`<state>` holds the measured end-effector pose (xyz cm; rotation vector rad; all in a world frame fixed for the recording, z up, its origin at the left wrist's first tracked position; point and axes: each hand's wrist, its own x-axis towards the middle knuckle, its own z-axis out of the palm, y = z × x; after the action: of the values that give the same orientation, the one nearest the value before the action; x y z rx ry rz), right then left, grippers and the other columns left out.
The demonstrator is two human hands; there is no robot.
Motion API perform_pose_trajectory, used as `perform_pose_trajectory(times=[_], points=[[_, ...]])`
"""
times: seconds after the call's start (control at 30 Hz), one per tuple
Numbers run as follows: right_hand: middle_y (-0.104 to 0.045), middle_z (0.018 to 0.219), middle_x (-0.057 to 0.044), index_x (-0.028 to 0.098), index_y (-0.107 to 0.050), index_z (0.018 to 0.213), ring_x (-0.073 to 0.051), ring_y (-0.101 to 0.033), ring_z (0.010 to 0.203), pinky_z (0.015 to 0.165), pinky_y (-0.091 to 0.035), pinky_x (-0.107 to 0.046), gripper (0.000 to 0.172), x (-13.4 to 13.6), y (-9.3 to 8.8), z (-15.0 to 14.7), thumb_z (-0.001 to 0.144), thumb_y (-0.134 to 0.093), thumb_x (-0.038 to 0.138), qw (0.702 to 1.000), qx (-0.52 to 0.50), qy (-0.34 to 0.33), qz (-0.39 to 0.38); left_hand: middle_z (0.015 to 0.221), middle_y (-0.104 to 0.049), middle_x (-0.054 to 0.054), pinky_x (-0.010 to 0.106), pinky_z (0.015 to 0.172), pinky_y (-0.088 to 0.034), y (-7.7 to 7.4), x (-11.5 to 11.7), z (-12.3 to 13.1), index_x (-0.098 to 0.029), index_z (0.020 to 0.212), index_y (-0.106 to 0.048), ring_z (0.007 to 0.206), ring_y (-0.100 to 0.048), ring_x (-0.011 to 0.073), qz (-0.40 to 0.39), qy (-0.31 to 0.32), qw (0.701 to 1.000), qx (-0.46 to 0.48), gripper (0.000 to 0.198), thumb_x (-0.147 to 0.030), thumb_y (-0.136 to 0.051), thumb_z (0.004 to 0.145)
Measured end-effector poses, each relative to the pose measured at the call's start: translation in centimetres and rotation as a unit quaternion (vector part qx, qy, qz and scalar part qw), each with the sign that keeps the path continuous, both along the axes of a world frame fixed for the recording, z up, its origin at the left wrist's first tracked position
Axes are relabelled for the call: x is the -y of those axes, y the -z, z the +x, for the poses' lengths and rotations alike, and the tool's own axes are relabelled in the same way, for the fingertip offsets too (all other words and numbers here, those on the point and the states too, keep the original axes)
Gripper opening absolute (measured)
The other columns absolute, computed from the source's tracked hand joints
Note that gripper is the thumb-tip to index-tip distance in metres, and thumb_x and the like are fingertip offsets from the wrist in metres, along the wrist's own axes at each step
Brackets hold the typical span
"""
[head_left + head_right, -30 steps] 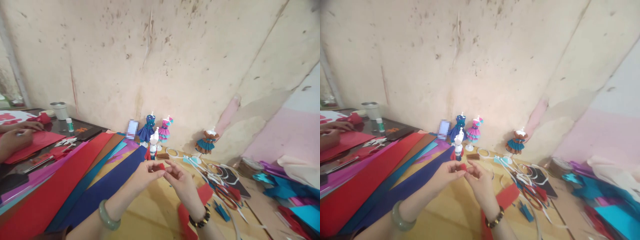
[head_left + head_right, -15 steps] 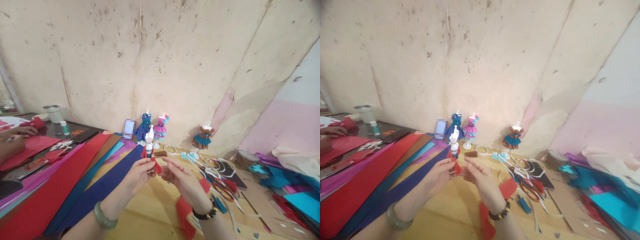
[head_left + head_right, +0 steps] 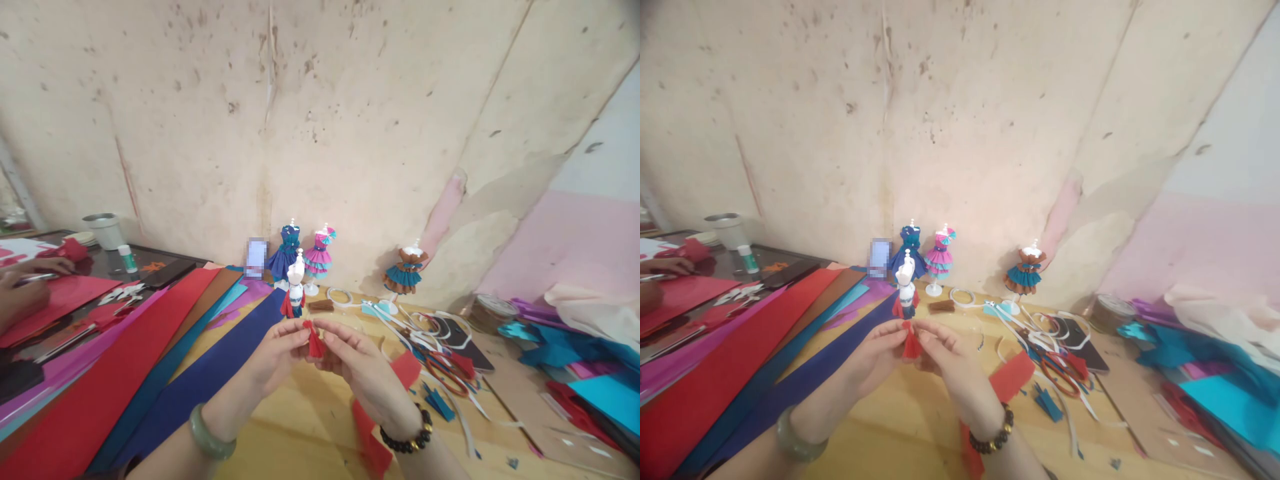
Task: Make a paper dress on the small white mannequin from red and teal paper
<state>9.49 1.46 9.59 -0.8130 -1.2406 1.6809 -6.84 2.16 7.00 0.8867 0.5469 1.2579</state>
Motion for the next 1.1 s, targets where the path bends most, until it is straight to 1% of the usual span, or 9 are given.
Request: perform_pose_trajectory(times=[0.13,0.33,0.43,0.57,0.7,0.83,0.93,1.0,1.1], points=[[-0.076,0.089,-0.003,0.022,-0.074,0.108,-0.011,-0.065,0.074,0.072,-0.05,-0.025,0.053,-0.2,0.4,-0.4,0.064,-0.087,0.05,1.0,-0.012,-0.002,-0.014,0.074,-0.069,0.005,0.025,0.067,-0.045,-0.1,0.2,0.1,-0.014,0.082,-0.078,0.067,-0.058,0.0132,0.008,0.006,0.999,-0.037,0.029,-0.034,-0.088,0.064],[-0.076,0.086,-0.002,0.021,-0.072,0.106,-0.013,-0.067,0.075,0.077,-0.051,-0.028,0.055,-0.8,1.6,-0.7,0.06,-0.089,0.047,0.999,-0.022,0.038,0.013,0.077,-0.07,0.005,0.026,0.071,-0.045,0.2,-0.1,0.0,-0.016,0.081,-0.079,0.072,-0.06,0.0141,0.011,-0.011,0.999,-0.044,0.028,-0.036,-0.088,0.064],[-0.077,0.085,-0.003,0.021,-0.072,0.106,-0.016,-0.068,0.078,0.079,-0.052,-0.032,0.056,-1.0,1.7,-0.9,0.06,-0.089,0.046,0.998,-0.023,0.048,0.02,0.072,-0.068,0.003,0.024,0.07,-0.044,0.4,-0.2,0.0,-0.017,0.078,-0.078,0.069,-0.058,0.0123,0.02,-0.029,0.999,-0.036,0.023,-0.034,-0.088,0.066],[-0.076,0.089,-0.003,0.02,-0.072,0.106,-0.015,-0.067,0.076,0.078,-0.051,-0.03,0.055,-0.8,1.4,-0.9,0.062,-0.088,0.049,0.999,-0.015,0.048,0.015,0.07,-0.067,0.003,0.024,0.068,-0.045,0.5,-0.2,0.0,-0.016,0.074,-0.076,0.066,-0.057,0.0121,0.012,-0.013,1.0,-0.019,0.025,-0.035,-0.088,0.065],[-0.075,0.086,-0.002,0.021,-0.07,0.115,-0.013,-0.066,0.07,0.072,-0.049,-0.028,0.06,-0.3,1.2,-1.0,0.065,-0.085,0.053,0.999,-0.021,0.018,-0.023,0.071,-0.066,0.004,0.023,0.063,-0.044,0.3,-0.3,0.0,-0.014,0.073,-0.075,0.063,-0.055,0.0112,-0.027,-0.012,1.0,0.006,0.029,-0.035,-0.092,0.059],[-0.074,0.085,-0.001,0.023,-0.056,0.134,-0.014,-0.069,0.072,0.071,-0.048,-0.028,0.081,0.0,1.2,-1.3,0.064,-0.086,0.051,0.998,-0.043,0.005,-0.049,0.06,-0.054,0.0,0.02,0.055,-0.038,0.4,-0.4,0.0,-0.012,0.077,-0.075,0.056,-0.047,0.0081,-0.044,0.005,0.999,0.024,0.035,-0.037,-0.091,0.059],[-0.075,0.082,-0.002,0.021,-0.046,0.141,-0.016,-0.07,0.073,0.073,-0.047,-0.029,0.092,0.0,1.4,-1.6,0.064,-0.087,0.05,0.997,-0.048,-0.008,-0.054,0.055,-0.047,-0.003,0.018,0.051,-0.034,0.7,-0.5,0.0,-0.01,0.078,-0.074,0.052,-0.043,0.0066,-0.039,0.02,0.998,0.037,0.035,-0.036,-0.091,0.061],[-0.074,0.079,-0.001,0.02,-0.046,0.14,-0.016,-0.07,0.072,0.073,-0.047,-0.028,0.091,0.0,1.5,-1.6,0.064,-0.087,0.049,0.997,-0.047,-0.011,-0.053,0.053,-0.047,-0.003,0.018,0.049,-0.033,0.9,-0.6,0.1,-0.01,0.077,-0.072,0.049,-0.042,0.0064,-0.028,0.033,0.998,0.044,0.033,-0.036,-0.088,0.065],[-0.074,0.074,0.0,0.02,-0.049,0.136,-0.015,-0.07,0.069,0.072,-0.046,-0.027,0.084,0.0,1.6,-1.6,0.066,-0.086,0.048,0.998,-0.046,-0.011,-0.051,0.052,-0.049,-0.003,0.02,0.05,-0.036,0.9,-0.5,0.1,-0.011,0.075,-0.069,0.047,-0.045,0.0074,-0.019,0.043,0.998,0.049,0.03,-0.037,-0.085,0.07]])
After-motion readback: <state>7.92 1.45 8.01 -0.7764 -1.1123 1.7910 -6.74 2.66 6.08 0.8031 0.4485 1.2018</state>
